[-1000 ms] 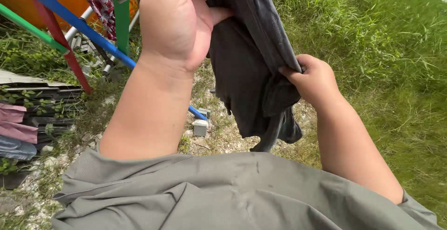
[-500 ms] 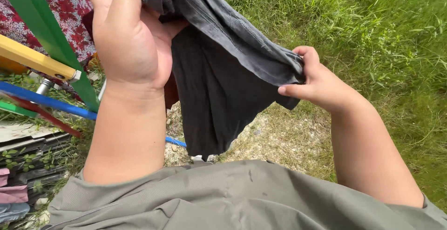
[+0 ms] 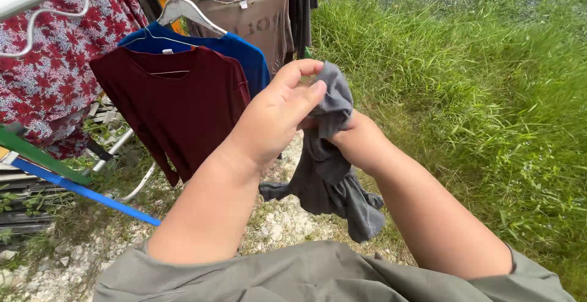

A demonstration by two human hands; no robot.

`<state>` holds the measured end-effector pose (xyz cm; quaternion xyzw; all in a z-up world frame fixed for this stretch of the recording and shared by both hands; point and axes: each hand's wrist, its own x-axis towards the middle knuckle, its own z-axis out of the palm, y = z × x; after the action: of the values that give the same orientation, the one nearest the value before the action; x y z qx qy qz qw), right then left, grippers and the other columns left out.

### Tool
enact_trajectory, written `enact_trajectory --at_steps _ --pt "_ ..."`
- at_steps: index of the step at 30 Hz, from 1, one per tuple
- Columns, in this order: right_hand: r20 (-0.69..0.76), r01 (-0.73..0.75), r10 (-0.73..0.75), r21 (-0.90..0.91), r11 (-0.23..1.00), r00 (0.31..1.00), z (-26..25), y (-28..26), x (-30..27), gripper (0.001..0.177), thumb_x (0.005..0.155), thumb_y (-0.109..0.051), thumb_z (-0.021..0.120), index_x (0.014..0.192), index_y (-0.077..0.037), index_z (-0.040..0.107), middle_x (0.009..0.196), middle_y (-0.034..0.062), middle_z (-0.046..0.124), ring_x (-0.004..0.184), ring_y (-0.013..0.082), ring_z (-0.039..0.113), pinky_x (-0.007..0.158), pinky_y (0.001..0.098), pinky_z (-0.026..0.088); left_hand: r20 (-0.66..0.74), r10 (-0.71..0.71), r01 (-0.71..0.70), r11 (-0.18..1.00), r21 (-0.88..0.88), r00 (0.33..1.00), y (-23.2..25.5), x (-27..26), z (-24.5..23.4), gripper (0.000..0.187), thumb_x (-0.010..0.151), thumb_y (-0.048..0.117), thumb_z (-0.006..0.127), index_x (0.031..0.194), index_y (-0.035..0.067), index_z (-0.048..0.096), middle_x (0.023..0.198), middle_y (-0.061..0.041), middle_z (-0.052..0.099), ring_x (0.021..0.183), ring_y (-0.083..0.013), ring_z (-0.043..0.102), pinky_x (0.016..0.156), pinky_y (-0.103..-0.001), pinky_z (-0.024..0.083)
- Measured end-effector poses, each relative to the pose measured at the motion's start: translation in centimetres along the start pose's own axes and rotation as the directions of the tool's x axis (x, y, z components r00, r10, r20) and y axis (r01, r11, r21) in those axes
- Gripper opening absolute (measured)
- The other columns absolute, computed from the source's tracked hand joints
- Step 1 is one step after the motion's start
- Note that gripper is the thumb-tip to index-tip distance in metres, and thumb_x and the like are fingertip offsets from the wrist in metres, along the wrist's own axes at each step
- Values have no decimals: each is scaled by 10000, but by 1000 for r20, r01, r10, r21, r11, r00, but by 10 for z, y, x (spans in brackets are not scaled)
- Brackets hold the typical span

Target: Hang wet clothes on a laundry drying rack outdoors.

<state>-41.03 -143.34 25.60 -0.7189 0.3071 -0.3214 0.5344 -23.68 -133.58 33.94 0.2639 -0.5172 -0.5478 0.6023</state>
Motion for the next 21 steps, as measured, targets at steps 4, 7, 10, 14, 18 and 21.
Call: enact_trajectory --at_steps 4,7,10,14,18,21 --pt "-93 63 -33 350 935 995 -44 -41 58 371 909 -34 629 1274 -65 689 1158 -8 744 1057 110 666 952 303 520 -327 -116 202 948 245 938 -10 28 -54 509 1003 275 550 1489 133 497 1223 -21 631 1143 -149 602 918 -390 537" --pt "-41 162 -175 624 765 984 -70 -65 103 304 940 7 576 1230 -26 662 1084 63 717 994 196 677 913 379 552 -433 -229 439 758 483 872 -37 41 -86 712 836 282 672 1506 208 444 1439 -30 569 1289 -202 563 1006 -434 483" --pt "37 114 -218 762 638 975 -78 -105 146 234 1044 -93 512 1194 9 659 1101 115 725 1006 262 694 930 441 569 -361 -367 509 499 701 857 -50 61 -94 1032 677 263 860 1557 215 322 1579 -58 379 1415 -231 457 1119 -398 434" --pt "66 184 -525 893 411 849 -89 -154 196 367 1105 -260 442 1238 8 654 1237 137 706 1151 275 674 1071 428 528 -317 -399 494 496 714 860 -86 98 -136 1203 642 224 928 1608 244 212 1619 -90 311 1464 -253 346 1146 -403 357" --pt "47 201 -682 939 279 730 -100 -165 260 350 1153 -293 440 1205 -2 627 1229 136 670 1140 285 634 1087 419 490 -126 -403 422 883 205 906 -111 123 -192 772 837 204 785 1521 123 437 1387 -132 630 1219 -229 618 1000 -386 519" --pt "6 284 -721 917 282 693 -91 -161 294 355 1133 -303 446 1232 -17 632 1231 136 672 1136 294 628 1077 429 488 -268 -512 502 858 -110 816 -73 132 -203 523 975 266 694 1395 -30 596 1174 -128 745 1054 -260 705 905 -399 584"
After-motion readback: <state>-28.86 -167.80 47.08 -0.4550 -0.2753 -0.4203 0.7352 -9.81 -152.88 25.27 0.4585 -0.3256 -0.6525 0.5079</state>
